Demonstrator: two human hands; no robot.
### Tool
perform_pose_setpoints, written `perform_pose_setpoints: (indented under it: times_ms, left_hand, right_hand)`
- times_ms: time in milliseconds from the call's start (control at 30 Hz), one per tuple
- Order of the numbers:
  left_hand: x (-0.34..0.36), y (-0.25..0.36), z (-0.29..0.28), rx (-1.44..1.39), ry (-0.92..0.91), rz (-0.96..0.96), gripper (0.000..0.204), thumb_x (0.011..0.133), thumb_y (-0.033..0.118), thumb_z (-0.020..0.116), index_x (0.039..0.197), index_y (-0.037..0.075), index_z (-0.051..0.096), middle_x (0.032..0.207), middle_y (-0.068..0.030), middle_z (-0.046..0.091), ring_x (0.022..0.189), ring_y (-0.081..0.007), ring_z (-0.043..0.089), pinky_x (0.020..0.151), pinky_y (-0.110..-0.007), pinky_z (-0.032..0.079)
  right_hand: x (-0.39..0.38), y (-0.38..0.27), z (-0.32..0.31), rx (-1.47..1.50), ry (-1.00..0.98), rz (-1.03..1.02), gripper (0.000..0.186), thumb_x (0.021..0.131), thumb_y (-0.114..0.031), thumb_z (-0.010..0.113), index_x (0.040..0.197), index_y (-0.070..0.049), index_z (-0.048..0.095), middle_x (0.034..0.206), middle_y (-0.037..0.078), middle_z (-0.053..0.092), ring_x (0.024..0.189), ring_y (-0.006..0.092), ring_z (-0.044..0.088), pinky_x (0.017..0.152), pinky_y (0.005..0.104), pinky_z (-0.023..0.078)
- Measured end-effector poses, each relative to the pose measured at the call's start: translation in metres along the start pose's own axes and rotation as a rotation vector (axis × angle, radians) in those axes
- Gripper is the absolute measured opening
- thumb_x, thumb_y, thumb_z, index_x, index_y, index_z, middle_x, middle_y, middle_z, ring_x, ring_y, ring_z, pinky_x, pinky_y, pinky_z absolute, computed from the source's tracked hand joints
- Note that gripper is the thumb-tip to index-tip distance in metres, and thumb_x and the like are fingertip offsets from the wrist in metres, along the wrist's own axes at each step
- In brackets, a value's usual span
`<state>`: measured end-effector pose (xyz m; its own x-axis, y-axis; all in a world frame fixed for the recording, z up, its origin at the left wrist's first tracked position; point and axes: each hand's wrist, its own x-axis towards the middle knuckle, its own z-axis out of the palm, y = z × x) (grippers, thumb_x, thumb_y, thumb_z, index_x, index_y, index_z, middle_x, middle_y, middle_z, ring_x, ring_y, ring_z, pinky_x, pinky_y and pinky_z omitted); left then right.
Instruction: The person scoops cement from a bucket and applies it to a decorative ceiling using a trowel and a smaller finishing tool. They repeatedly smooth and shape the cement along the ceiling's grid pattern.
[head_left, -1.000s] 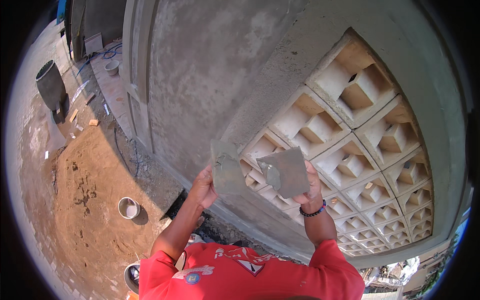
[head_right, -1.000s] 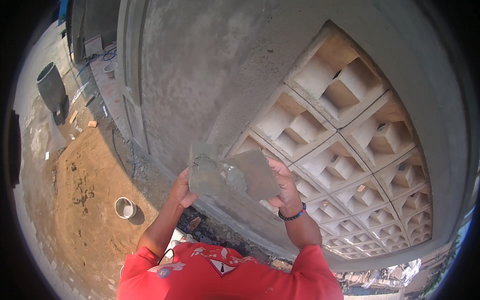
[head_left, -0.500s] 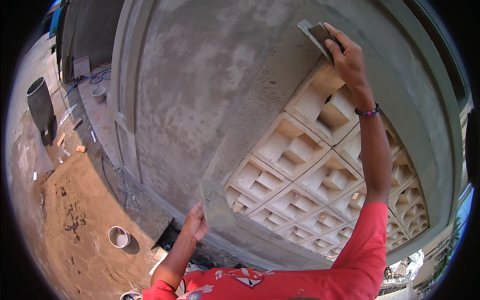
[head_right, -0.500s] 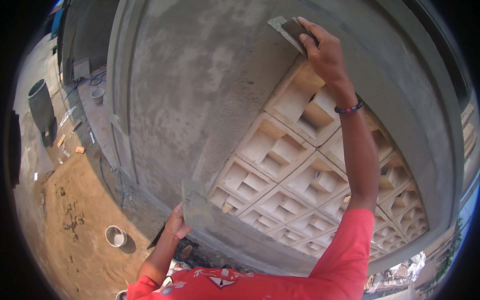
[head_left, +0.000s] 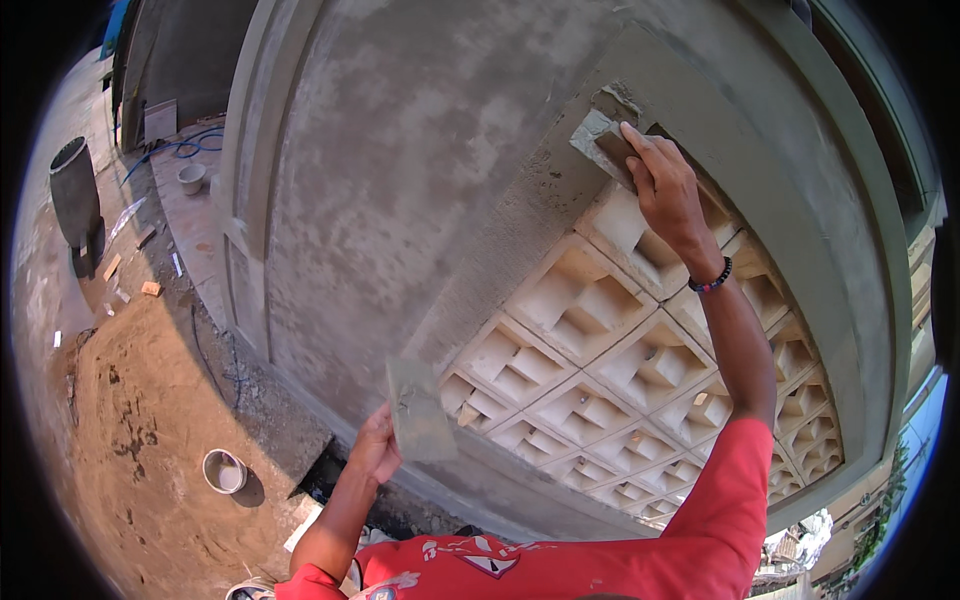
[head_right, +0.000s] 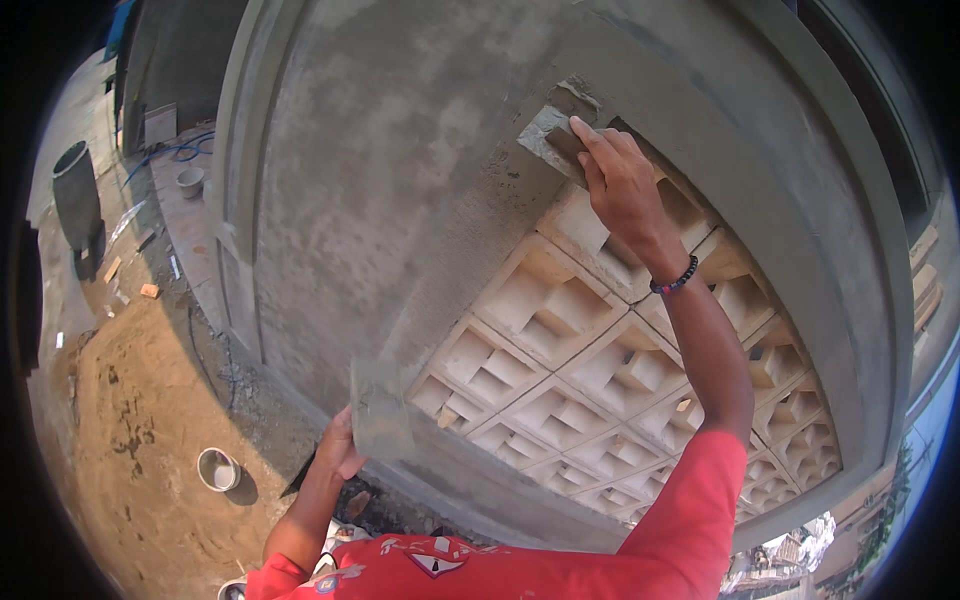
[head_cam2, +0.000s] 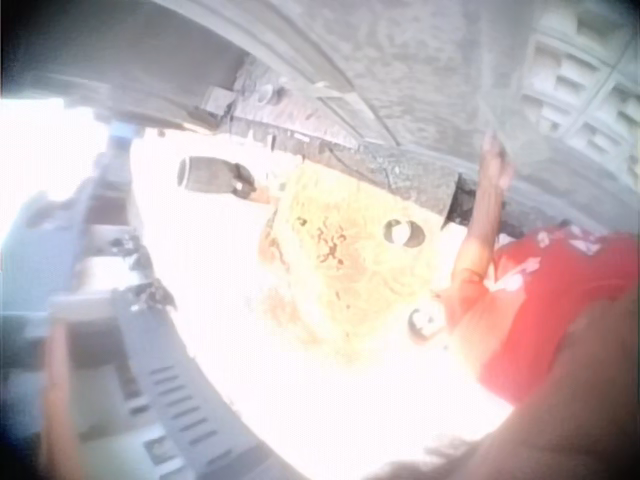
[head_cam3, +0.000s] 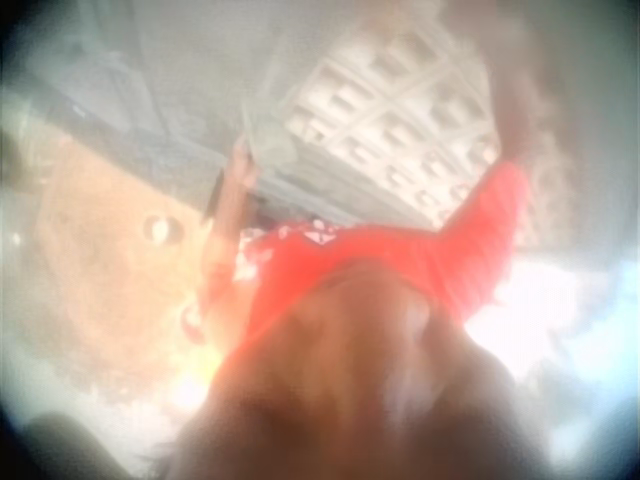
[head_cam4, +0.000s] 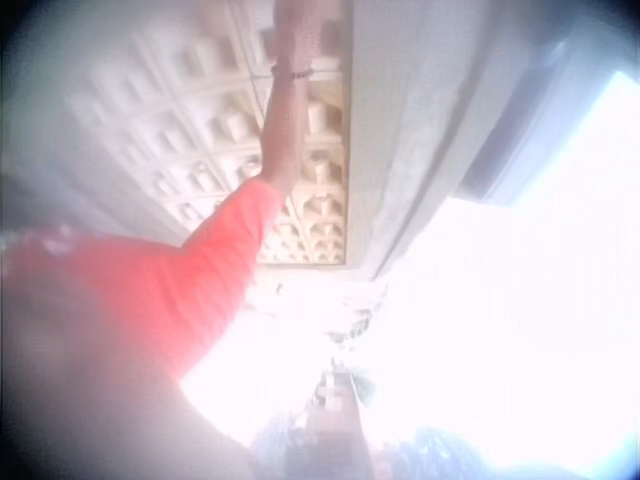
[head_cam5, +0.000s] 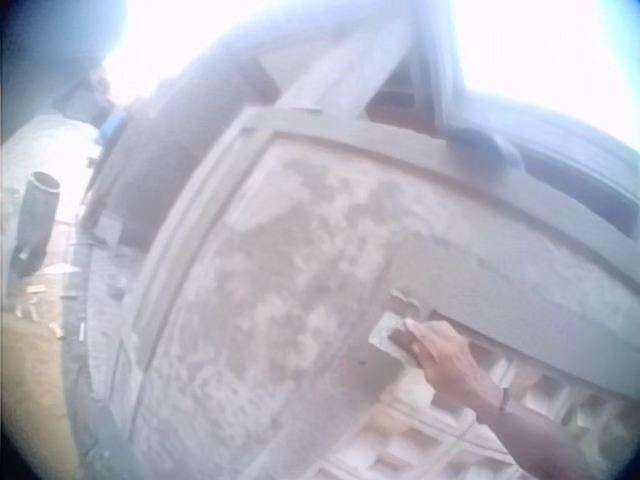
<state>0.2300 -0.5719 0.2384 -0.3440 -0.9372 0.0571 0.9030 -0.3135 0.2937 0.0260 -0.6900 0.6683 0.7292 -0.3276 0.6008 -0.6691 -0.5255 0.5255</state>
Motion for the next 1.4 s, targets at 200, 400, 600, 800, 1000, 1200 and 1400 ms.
perform_pose_setpoints:
  times_ms: [200,400,600,800,1000,1200,1400]
  left_hand:
    - [0.004,-0.010,-0.015,0.000,0.023,-0.016,0.048,0.086,0.011,0.056,0.130,0.001,0.037,0.121,-0.0108,0.054,0.107,-0.0192,0.056,0.090,-0.033,0.048]
    - [0.008,-0.013,-0.017,-0.015,0.022,-0.029,0.050,0.086,0.013,0.057,0.130,0.002,0.037,0.120,-0.0103,0.054,0.107,-0.0191,0.056,0.090,-0.033,0.048]
    - [0.018,-0.020,-0.018,-0.021,0.067,-0.063,0.048,0.087,0.014,0.056,0.130,0.003,0.038,0.119,-0.0102,0.056,0.105,-0.0186,0.057,0.089,-0.032,0.048]
    - [0.021,-0.021,-0.020,-0.034,0.089,-0.078,0.045,0.084,0.006,0.054,0.127,0.002,0.041,0.117,-0.0117,0.056,0.103,-0.0213,0.058,0.087,-0.035,0.049]
    - [0.015,-0.011,-0.013,-0.071,0.108,-0.036,0.045,0.082,0.003,0.053,0.126,0.001,0.043,0.117,-0.0129,0.056,0.103,-0.0232,0.058,0.088,-0.037,0.048]
    - [0.019,-0.016,-0.017,-0.037,0.107,-0.048,0.045,0.081,0.000,0.052,0.125,0.001,0.043,0.117,-0.0132,0.056,0.103,-0.0239,0.058,0.089,-0.038,0.048]
    - [0.022,-0.019,-0.029,-0.033,0.066,-0.066,0.044,0.086,0.007,0.051,0.128,0.001,0.040,0.120,-0.0118,0.055,0.105,-0.0210,0.057,0.090,-0.034,0.047]
  right_hand:
    - [0.047,0.029,-0.032,-0.253,0.227,-0.024,0.045,0.082,-0.003,0.054,0.126,-0.005,0.047,0.097,0.013,0.055,0.090,0.0298,0.051,0.081,0.0387,0.043]
    - [0.050,0.030,-0.018,-0.412,0.131,-0.091,0.045,0.078,-0.002,0.056,0.122,-0.006,0.049,0.095,0.010,0.051,0.089,0.0283,0.048,0.081,0.0364,0.044]
    - [0.052,0.033,0.011,-0.502,0.074,-0.117,0.040,0.079,-0.002,0.056,0.118,-0.005,0.053,0.090,0.010,0.051,0.088,0.0282,0.048,0.079,0.0346,0.044]
    - [0.083,0.061,-0.012,-0.651,0.222,-0.061,0.040,0.081,-0.009,0.057,0.120,-0.006,0.052,0.095,0.011,0.053,0.090,0.0283,0.051,0.080,0.0370,0.045]
    - [0.086,0.088,-0.050,-0.374,0.372,0.076,0.038,0.083,-0.015,0.056,0.120,-0.007,0.053,0.106,0.015,0.058,0.101,0.0289,0.053,0.087,0.0375,0.042]
    - [0.073,0.051,-0.021,-0.333,0.096,0.018,0.035,0.086,-0.011,0.052,0.120,-0.005,0.052,0.104,0.016,0.058,0.100,0.0294,0.053,0.088,0.0364,0.041]
    - [0.015,-0.009,0.043,-0.195,-0.088,-0.087,0.038,0.082,-0.001,0.051,0.120,-0.001,0.049,0.088,0.014,0.053,0.082,0.0293,0.049,0.077,0.0365,0.043]
